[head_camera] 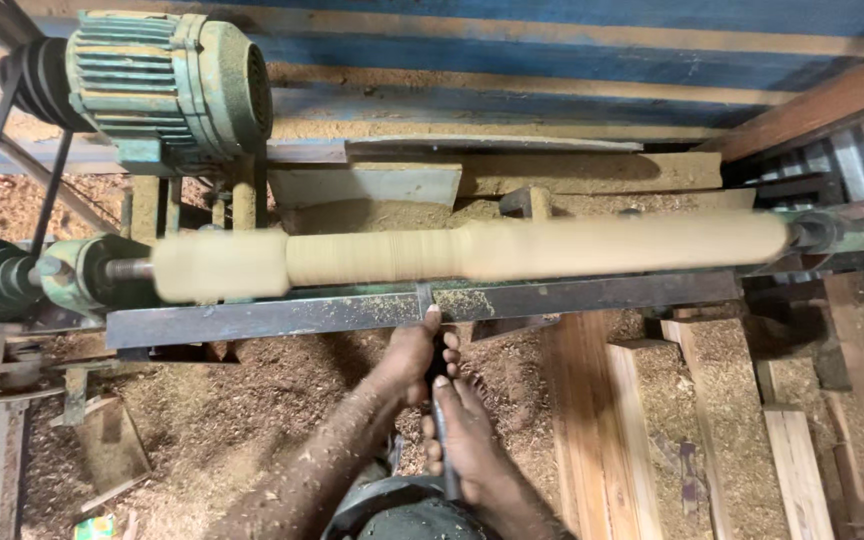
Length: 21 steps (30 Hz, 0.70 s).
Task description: The person shapes a cylindrical piece of wood using a wood lathe and a turning chisel, removing material to create a tapered profile while wood shavings accumulate.
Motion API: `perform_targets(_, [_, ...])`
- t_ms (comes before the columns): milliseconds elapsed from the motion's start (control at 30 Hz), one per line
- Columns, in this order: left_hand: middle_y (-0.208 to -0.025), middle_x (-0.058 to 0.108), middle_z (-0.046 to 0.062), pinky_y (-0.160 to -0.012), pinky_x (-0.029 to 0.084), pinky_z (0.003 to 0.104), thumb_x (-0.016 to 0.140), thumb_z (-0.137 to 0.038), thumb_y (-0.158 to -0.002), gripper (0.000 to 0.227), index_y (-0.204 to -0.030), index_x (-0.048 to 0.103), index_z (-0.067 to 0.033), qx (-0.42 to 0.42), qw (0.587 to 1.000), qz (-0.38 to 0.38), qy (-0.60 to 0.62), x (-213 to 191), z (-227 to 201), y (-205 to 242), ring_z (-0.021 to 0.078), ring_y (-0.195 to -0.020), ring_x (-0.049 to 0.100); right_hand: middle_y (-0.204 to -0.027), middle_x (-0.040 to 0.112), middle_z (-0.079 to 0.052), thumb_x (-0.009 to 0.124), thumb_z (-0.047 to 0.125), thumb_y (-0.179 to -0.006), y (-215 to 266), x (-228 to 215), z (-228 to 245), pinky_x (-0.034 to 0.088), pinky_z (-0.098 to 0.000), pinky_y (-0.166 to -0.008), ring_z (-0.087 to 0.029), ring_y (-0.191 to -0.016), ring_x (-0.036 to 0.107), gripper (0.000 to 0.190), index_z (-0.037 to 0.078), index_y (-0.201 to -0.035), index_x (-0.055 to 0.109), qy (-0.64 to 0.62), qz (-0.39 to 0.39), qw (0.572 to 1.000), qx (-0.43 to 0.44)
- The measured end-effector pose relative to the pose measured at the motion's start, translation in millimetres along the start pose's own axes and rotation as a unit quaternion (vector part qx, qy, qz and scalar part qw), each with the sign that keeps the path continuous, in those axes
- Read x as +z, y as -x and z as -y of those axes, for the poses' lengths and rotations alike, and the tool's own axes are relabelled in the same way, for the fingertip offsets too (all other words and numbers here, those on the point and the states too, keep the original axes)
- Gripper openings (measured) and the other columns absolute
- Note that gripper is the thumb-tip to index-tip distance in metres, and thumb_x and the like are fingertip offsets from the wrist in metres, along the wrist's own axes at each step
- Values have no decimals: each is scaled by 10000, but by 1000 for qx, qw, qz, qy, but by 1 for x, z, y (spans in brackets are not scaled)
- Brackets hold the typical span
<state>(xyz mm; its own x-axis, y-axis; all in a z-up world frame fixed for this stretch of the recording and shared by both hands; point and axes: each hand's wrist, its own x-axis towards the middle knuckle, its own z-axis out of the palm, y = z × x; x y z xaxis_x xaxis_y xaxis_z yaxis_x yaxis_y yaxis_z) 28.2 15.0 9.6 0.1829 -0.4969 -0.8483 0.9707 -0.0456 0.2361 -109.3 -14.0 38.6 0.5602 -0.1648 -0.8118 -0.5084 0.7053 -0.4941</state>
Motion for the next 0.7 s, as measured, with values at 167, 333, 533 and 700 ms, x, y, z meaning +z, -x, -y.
perform_targets(167, [-648,505,1,-416,427,252,396,-380,-1105,443,-922,548,-7,-66,993,73,-63,-23,-26,2,99,-477,428,-698,501,5,425,419,-1057,-4,53,-19,435,-253,-339,-95,-442,468,293,161,-1187,468,-71,-55,996,-10])
perform_targets(333, [-649,510,9,-412,433,263,396,-370,-1099,420,-914,542,-23,-21,998,38,-41,-27,-18,5,107,-479,433,-687,489,5,430,415,-1042,-5,48,-15,406,-261,-335,-99,-435,447,242,210,-1168,455,-42,-52,998,18])
perform_targets(533, [-649,512,15,-426,430,273,367,-381,-1099,423,-911,534,-40,34,999,9,13,-10,1,0,120,-481,442,-648,513,17,400,413,-1050,2,8,6,419,-236,-332,-74,-412,447,301,136,-1081,512,44,23,999,22])
perform_targets(700, [-661,531,30,-448,437,298,348,-373,-1102,435,-910,538,-32,95,994,-24,52,6,21,-6,135,-498,453,-619,514,34,389,419,-1074,2,-35,46,410,-184,-338,-36,-409,440,317,148,-1122,545,116,101,986,61])
